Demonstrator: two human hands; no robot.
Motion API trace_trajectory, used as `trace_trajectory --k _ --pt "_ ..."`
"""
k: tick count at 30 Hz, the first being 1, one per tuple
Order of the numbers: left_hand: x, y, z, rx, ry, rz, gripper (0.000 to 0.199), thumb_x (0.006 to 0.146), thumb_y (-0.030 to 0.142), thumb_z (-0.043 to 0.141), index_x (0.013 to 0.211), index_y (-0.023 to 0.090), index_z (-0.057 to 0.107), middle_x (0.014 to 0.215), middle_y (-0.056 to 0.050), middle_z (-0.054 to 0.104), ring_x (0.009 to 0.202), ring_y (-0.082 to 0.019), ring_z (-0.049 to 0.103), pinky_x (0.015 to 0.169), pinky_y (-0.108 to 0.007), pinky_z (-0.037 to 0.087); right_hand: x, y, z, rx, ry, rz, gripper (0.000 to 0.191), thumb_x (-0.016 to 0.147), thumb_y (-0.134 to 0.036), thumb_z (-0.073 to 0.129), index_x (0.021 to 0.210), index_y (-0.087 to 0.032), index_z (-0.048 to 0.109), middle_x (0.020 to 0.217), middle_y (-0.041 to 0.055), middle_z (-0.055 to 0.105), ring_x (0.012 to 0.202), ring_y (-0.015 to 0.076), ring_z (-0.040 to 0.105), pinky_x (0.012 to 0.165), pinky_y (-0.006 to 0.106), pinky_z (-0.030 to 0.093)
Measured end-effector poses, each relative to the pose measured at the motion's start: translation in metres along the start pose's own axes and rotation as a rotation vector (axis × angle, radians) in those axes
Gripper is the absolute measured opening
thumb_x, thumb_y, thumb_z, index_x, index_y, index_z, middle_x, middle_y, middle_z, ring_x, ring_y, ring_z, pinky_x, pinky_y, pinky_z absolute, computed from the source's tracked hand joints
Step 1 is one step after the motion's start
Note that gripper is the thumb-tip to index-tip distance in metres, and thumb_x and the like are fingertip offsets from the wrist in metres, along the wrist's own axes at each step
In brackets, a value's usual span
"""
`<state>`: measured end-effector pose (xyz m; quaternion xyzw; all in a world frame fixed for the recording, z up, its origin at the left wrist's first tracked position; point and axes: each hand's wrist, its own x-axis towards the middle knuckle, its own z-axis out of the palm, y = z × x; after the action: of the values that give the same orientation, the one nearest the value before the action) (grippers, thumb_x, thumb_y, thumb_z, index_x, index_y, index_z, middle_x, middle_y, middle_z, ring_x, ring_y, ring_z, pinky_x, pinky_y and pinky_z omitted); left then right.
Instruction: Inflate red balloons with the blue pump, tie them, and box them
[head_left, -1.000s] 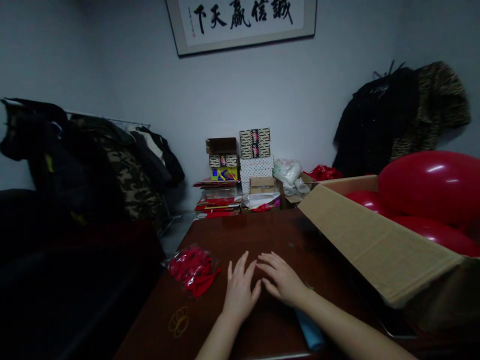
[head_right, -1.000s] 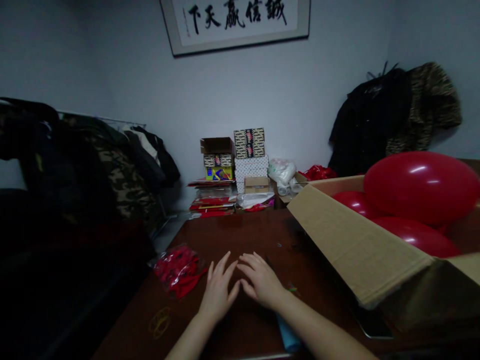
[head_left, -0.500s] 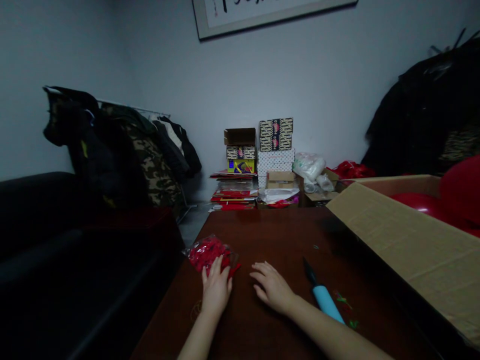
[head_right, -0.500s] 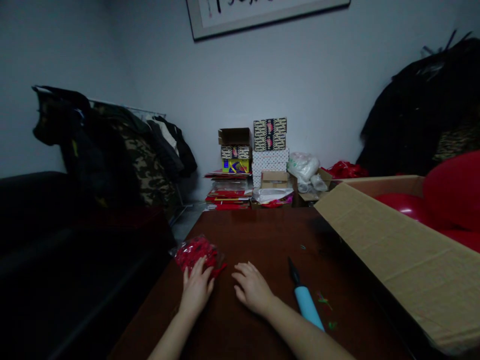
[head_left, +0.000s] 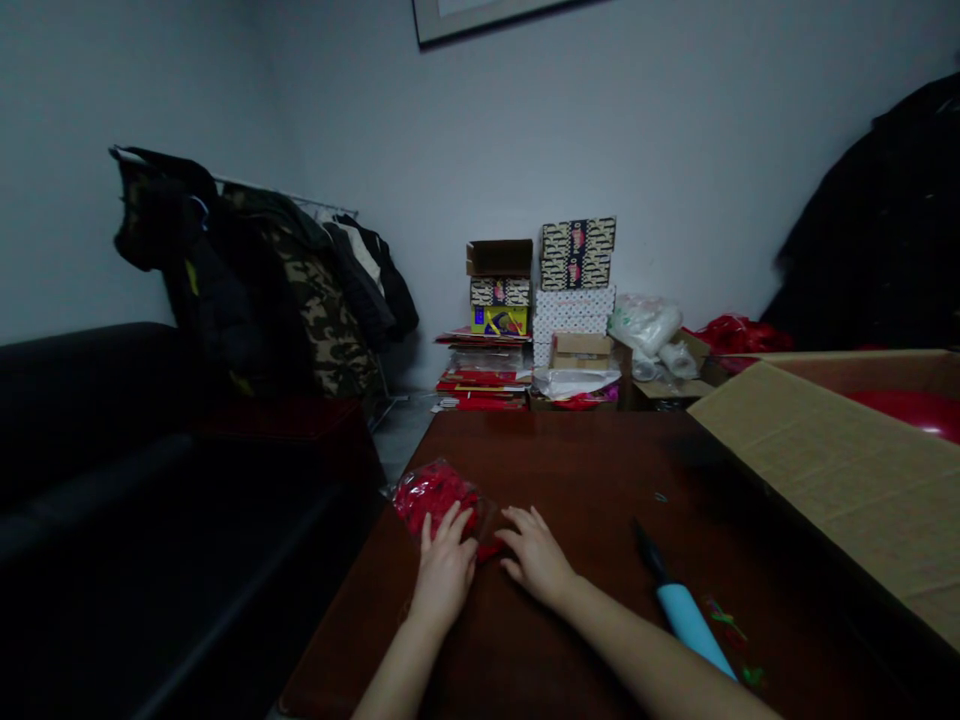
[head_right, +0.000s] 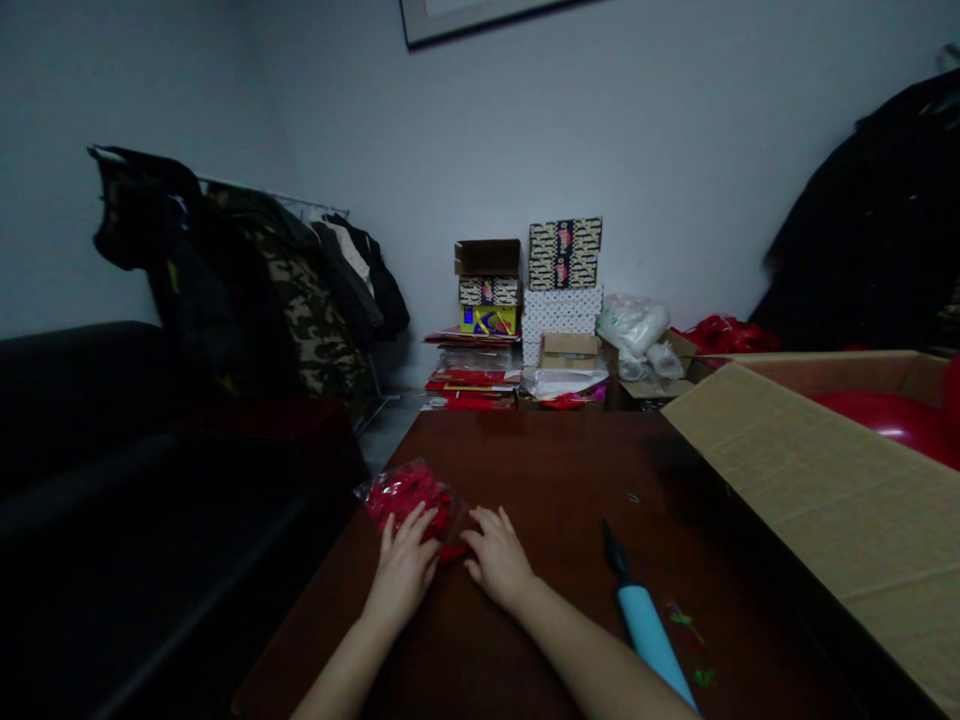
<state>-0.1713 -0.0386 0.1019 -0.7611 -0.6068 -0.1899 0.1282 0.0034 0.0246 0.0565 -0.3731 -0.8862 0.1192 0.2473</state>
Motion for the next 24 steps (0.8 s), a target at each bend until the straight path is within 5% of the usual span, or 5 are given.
trace_trajectory --k 6,12,20,24 --pt "0.010 0.019 -0.011 -0.078 -0.004 0.141 0.017 0.080 0.017 0.049 0.074 0.023 0.064 0.129 -0.005 0.051 0.130 -0.024 0.031 0.107 -0.055 0.007 -0.025 -0.004 -0.013 0.048 -0.040 0.041 0.035 0.071 -0.030 0.064 0.105 -0.029 0.059 0.135 0.0039 0.042 0.129 0.0225 0.029 0.108 0.048 0.008" --pt "0.016 0.034 -0.003 -0.156 -0.072 0.182 0.016 0.078 0.017 0.051 0.079 0.024 0.065 0.124 -0.005 0.055 0.127 -0.025 0.035 0.107 -0.054 0.004 -0.033 -0.004 -0.008 0.098 -0.053 0.182 0.023 0.074 -0.037 0.061 0.096 -0.030 0.064 0.122 0.0011 0.053 0.121 0.0205 0.039 0.106 0.046 0.016" --pt "-0.005 0.004 0.031 -0.001 -0.113 0.050 0.026 0.071 0.019 0.060 0.095 0.026 0.066 0.144 -0.008 0.032 0.133 -0.028 0.022 0.106 -0.054 -0.002 -0.045 0.002 -0.016 0.110 -0.001 0.248 0.014 0.077 -0.025 0.053 0.079 -0.027 0.067 0.111 0.0002 0.059 0.117 0.0193 0.042 0.106 0.044 0.013" --pt "-0.009 -0.015 0.044 0.062 -0.132 0.027 0.024 0.077 0.020 0.054 0.095 0.026 0.068 0.144 -0.007 0.033 0.134 -0.028 0.020 0.106 -0.054 -0.003 -0.047 0.006 -0.027 0.106 0.020 0.240 0.013 0.076 -0.026 0.054 0.078 -0.027 0.067 0.107 -0.0006 0.060 0.116 0.0189 0.044 0.106 0.043 0.013"
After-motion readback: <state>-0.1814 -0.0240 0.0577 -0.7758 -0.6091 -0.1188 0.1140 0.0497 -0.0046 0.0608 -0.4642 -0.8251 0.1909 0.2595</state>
